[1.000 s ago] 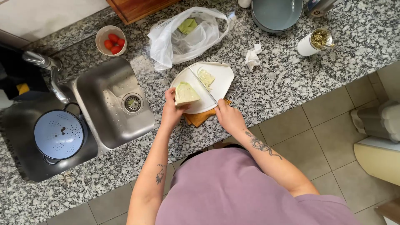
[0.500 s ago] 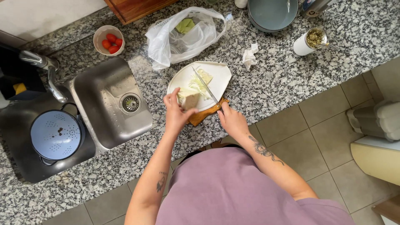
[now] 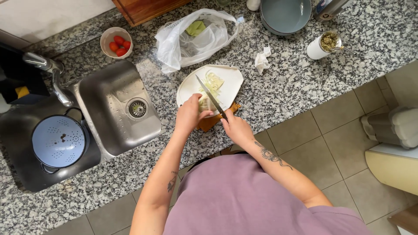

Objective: The person slices a head of cabbage into thin strips on a white cutting board using a large knife. They then transfer the chopped cabbage into a blue colander in the sink and rinse it under running water.

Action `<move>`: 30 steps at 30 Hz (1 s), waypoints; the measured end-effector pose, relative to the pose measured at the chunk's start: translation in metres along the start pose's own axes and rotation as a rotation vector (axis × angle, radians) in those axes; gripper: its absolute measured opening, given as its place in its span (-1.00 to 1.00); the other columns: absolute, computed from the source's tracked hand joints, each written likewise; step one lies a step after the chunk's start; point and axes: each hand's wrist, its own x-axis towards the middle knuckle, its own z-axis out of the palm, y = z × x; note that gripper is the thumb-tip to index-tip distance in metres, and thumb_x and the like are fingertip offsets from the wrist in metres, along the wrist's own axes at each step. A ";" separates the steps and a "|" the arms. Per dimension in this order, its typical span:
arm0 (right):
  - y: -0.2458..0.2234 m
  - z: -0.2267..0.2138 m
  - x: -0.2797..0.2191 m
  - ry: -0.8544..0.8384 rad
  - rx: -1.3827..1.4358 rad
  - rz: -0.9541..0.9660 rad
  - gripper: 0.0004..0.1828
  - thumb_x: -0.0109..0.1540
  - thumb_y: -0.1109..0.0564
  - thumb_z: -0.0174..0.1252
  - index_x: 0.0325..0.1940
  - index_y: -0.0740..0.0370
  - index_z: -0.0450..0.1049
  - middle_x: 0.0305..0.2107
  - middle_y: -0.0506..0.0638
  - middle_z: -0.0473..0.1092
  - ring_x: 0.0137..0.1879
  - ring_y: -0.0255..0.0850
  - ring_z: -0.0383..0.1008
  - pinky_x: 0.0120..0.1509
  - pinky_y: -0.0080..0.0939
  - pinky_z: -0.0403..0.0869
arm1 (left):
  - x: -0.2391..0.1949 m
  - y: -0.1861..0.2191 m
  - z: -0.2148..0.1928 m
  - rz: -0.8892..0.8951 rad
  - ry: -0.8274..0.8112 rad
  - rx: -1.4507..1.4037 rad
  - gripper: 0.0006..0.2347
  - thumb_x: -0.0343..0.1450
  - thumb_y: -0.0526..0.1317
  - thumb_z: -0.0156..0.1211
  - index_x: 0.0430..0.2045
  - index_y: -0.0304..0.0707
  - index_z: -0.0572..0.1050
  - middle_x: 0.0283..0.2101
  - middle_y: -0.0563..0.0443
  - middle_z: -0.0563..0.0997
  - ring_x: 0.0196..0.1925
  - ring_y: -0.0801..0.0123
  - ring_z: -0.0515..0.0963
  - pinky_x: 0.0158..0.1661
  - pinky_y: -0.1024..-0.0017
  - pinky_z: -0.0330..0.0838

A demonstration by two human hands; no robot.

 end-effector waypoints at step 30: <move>-0.009 0.012 0.018 0.273 -0.288 -0.226 -0.78 0.29 0.08 -0.22 -0.12 0.28 0.19 -0.59 0.23 0.36 -0.55 0.22 0.46 -0.54 0.11 0.47 | 0.008 -0.008 0.001 0.010 -0.040 0.198 -0.48 0.10 -0.05 0.39 -0.22 -0.24 0.23 -0.33 -0.11 0.48 -0.27 -0.01 0.59 -0.23 0.08 0.51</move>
